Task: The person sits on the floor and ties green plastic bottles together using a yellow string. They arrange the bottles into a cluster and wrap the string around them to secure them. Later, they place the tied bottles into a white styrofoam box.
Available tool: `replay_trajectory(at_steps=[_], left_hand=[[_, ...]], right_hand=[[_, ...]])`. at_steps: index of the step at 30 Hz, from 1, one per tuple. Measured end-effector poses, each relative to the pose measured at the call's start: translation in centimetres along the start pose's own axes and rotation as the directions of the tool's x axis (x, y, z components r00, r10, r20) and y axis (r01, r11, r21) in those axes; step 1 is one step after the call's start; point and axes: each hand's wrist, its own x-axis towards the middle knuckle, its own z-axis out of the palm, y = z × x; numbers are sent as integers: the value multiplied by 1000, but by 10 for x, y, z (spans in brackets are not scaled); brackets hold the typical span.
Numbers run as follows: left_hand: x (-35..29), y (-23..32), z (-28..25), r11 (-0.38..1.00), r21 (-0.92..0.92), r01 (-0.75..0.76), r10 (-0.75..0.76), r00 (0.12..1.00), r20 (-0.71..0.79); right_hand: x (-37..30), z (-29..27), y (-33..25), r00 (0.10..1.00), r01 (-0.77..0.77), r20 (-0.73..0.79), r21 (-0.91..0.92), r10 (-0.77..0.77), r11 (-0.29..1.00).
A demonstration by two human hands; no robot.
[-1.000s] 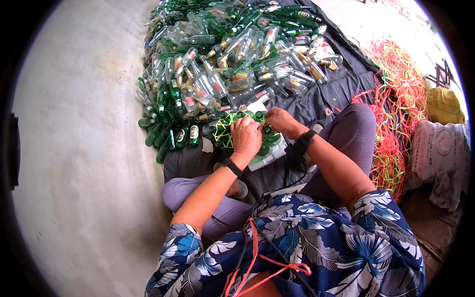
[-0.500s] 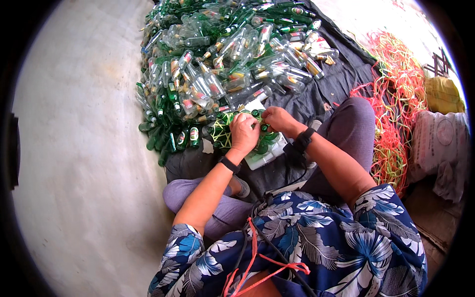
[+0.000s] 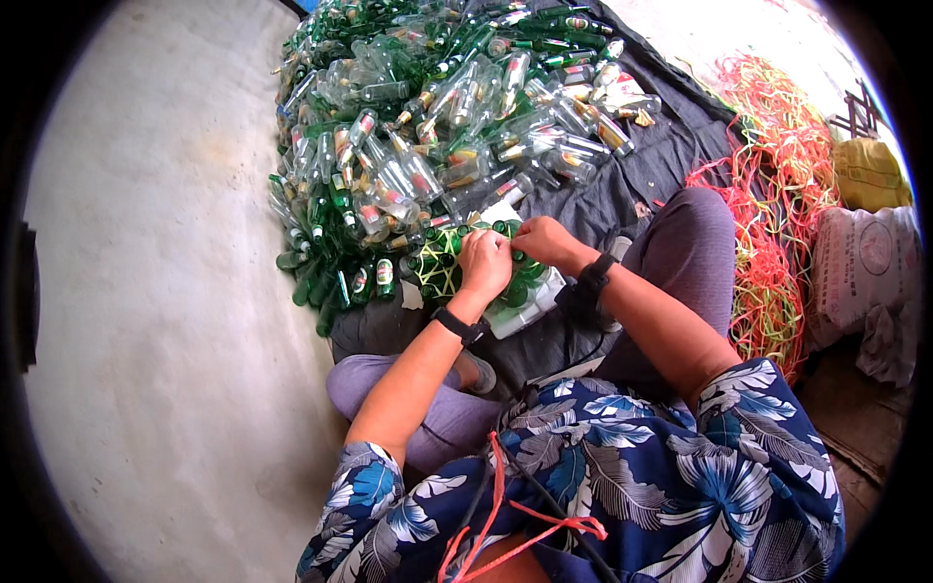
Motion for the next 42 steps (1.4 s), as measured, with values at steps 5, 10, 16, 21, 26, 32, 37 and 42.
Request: replay_trajectory(at_steps=[5, 10, 16, 21, 26, 32, 37, 42], left_hand=[[-9, -6, 14, 999, -42, 27, -28, 999, -28], [-1, -5, 11, 978, -78, 192, -184, 978, 102], [-2, -5, 15, 973, -132, 189, -186, 982, 36], [2, -10, 14, 958, -129, 258, -234, 957, 172], [3, -14, 19, 932, -212, 293, -267, 953, 147], [4, -14, 15, 917, -265, 299, -266, 951, 155], [2, -9, 10, 974, -164, 156, -145, 986, 80], [0, -7, 2, 984, -150, 94, -88, 995, 46]], right_hand=[[-6, 11, -4, 998, -54, -36, 143, 59, 988], [-4, 14, -6, 980, -180, -21, 311, 196, 933], [4, 9, 6, 982, -188, 50, 282, 181, 941], [10, 7, 10, 992, -115, -50, 24, 116, 993], [11, 9, 3, 992, -89, -99, -103, 79, 991], [12, 13, -10, 985, -149, -98, -80, 141, 986], [15, -3, 5, 981, 174, 123, -186, -152, 967], [22, -18, 16, 935, 291, 285, -289, -208, 912]])
